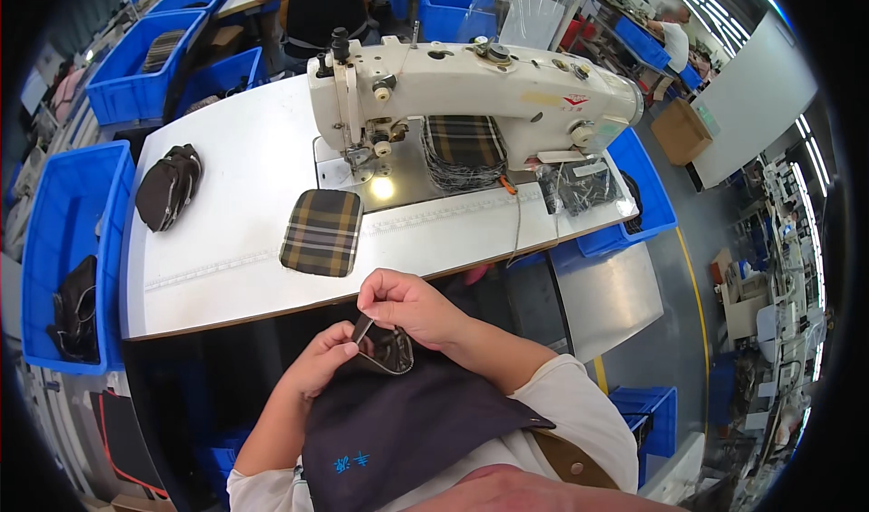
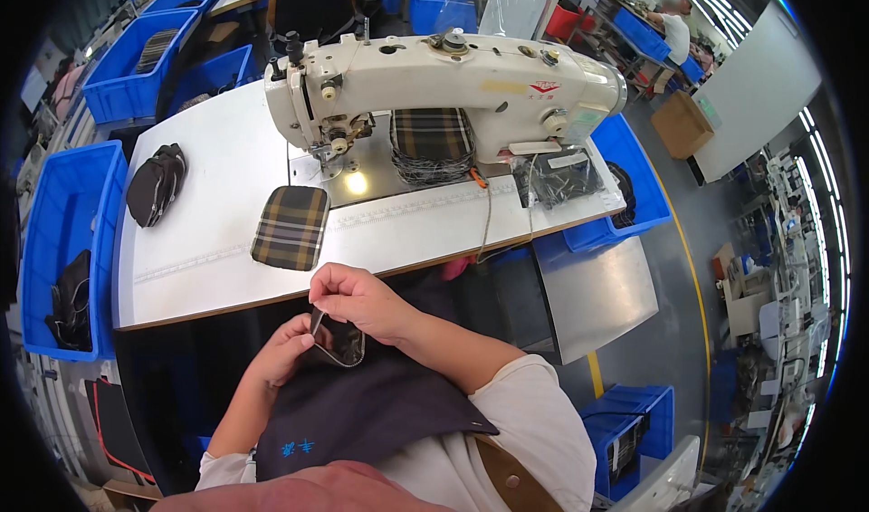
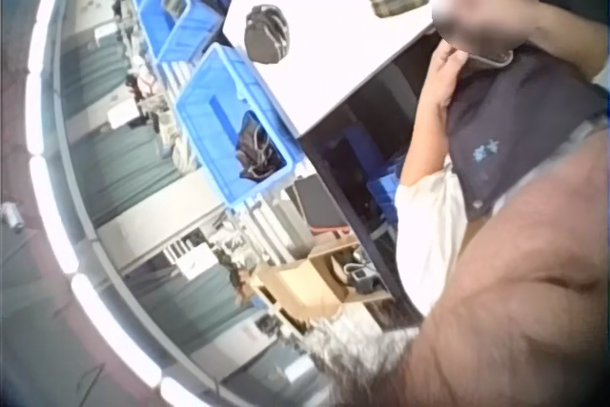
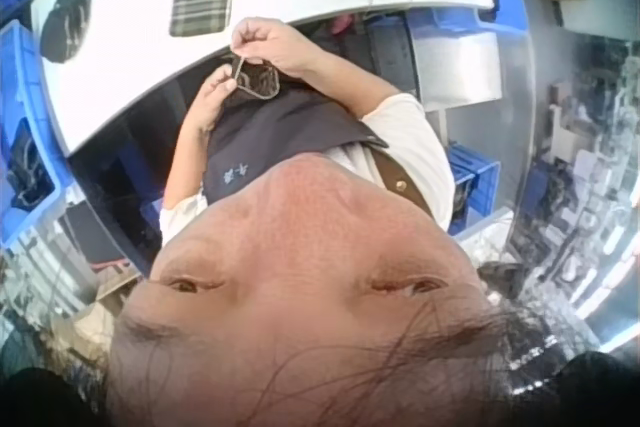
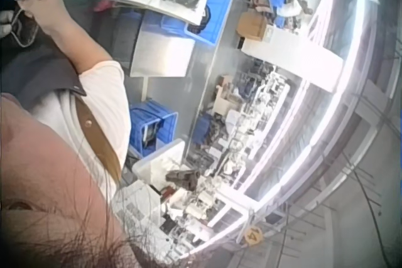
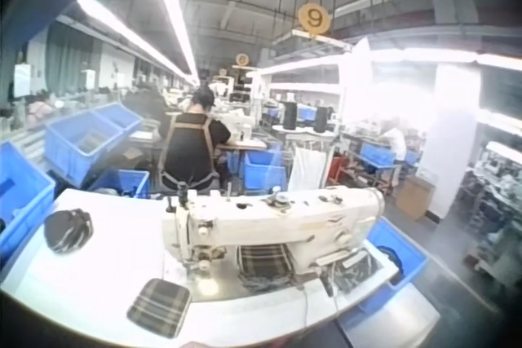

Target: The person sews a zipper onto a small black pouch using an industrial sewing machine. They align the zipper, guide the fabric under the needle, and stitch along the edge. After completing the seam, they inspect the finished pouch.

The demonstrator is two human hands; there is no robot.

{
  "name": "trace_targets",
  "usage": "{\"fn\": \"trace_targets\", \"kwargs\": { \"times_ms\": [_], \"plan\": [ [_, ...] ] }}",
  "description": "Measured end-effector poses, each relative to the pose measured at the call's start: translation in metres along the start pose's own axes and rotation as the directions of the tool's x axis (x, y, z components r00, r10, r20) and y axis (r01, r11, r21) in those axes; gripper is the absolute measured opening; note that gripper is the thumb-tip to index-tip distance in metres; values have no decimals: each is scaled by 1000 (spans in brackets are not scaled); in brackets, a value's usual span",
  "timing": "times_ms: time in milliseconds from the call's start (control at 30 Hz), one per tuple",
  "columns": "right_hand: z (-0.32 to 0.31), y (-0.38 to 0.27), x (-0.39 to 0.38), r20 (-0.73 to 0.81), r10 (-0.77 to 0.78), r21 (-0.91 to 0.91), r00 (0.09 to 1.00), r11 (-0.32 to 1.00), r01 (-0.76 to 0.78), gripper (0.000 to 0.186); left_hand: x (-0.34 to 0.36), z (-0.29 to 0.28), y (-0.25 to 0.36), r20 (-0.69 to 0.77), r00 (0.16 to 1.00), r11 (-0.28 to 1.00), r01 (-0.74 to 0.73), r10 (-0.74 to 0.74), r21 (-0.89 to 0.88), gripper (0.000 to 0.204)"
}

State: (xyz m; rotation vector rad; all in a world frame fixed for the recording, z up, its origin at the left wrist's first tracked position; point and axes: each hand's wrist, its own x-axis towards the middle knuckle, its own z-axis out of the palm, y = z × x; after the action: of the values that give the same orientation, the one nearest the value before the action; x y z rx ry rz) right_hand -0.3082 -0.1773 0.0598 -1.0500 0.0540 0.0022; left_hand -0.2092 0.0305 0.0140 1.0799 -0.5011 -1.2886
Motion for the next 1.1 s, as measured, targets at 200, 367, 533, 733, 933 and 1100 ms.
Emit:
{"fn": "trace_targets", "kwargs": {
  "times_ms": [200, 367, 533, 733, 933, 1100],
  "plan": [
    [-2, -16, 6, 71, 50, -194, 996, 980, -35, 10, -6, -5, 0, -102, 992, 997, -70, 71, 9, 13],
    [-15, -17, 12, 272, 296, -616, 916, 784, -71, 21, -4, 2, 22, -44, 981, 979, -187, 191, 80, 14],
    [-10, -16, 6, 188, 271, -343, 944, 919, -195, 24, -4, 3, 17, -21, 991, 974, -130, 136, 185, 17],
    [-3, -30, 6, 79, 75, -134, 994, 989, -64, 20, -12, 0, 13, -51, 984, 954, -154, 173, 258, 17],
    [-20, 13, 6, 157, 168, 193, 973, 961, -197, 41, -9, -2, 11, -370, 916, 959, -228, 153, -168, 8],
    [-43, 59, -17, 285, 236, 217, 929, 928, -302, 71, 5, -19, 19, -412, 880, 847, -393, 234, -358, 8]
  ]
}}
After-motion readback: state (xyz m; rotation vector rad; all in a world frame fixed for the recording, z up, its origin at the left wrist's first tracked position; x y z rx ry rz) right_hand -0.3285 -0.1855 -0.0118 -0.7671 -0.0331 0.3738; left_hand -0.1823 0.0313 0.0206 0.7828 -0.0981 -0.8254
